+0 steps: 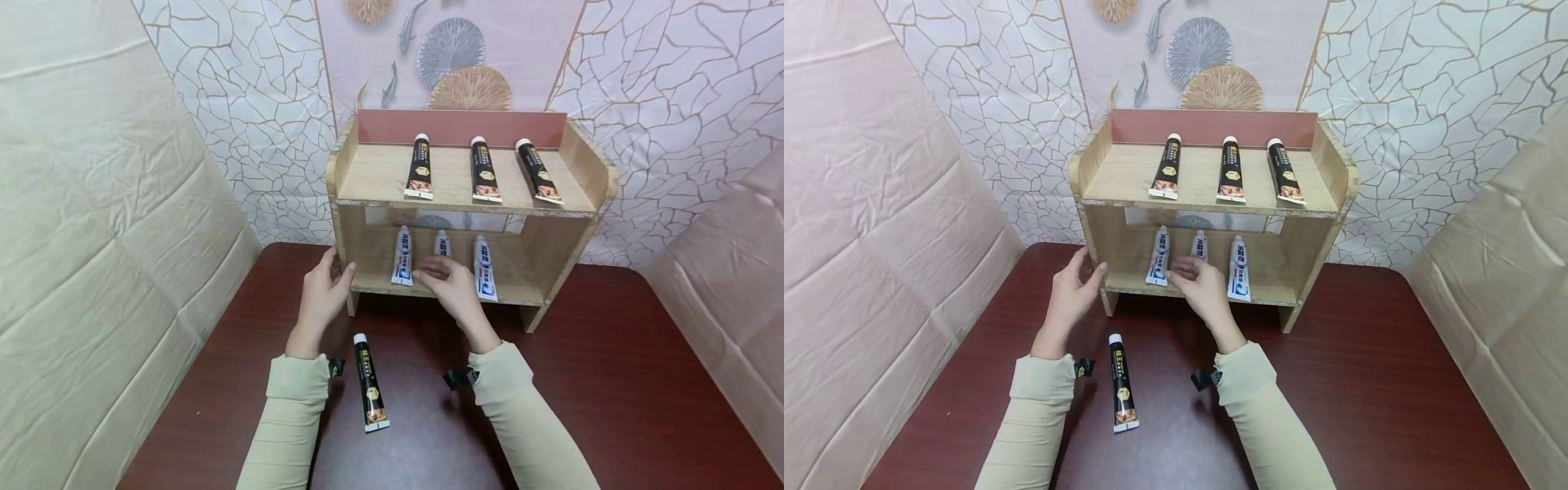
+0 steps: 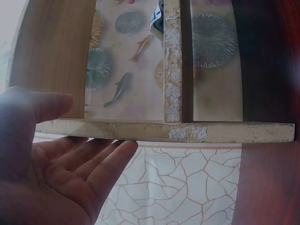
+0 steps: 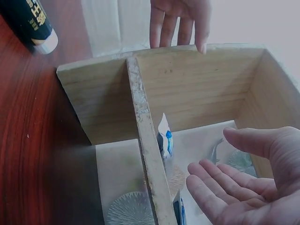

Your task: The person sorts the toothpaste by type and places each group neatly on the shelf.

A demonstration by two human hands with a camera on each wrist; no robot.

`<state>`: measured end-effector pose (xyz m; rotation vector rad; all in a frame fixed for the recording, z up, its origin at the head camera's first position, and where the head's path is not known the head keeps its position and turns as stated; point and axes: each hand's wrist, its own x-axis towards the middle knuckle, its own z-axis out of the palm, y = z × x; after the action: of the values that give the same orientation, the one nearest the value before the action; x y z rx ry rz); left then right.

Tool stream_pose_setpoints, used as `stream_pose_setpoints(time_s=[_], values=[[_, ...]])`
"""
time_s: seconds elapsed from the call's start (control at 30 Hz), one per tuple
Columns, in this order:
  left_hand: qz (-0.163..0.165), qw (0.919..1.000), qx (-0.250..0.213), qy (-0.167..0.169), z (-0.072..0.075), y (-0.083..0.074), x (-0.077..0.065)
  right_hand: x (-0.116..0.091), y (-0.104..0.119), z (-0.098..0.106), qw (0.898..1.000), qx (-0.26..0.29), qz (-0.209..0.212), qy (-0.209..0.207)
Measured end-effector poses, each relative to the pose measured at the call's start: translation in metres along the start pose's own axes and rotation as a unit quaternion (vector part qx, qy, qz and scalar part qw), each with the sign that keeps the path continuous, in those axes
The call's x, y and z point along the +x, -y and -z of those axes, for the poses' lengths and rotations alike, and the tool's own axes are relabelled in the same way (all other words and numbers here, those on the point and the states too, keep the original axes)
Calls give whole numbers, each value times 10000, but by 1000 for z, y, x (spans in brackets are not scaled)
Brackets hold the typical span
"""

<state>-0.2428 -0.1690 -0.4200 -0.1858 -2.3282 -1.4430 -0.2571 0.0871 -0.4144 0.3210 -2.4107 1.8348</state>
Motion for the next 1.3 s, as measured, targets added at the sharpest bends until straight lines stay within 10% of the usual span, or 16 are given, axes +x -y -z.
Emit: stream_pose_setpoints(time_s=[0.6, 1.3], values=[[-13, 9999, 114, 0, -1, 1, -1, -22, 18, 2, 9982, 584, -77, 88], [3, 10000, 53, 15, -1, 1, 0, -20, -8, 2, 9964, 840, 49, 133]])
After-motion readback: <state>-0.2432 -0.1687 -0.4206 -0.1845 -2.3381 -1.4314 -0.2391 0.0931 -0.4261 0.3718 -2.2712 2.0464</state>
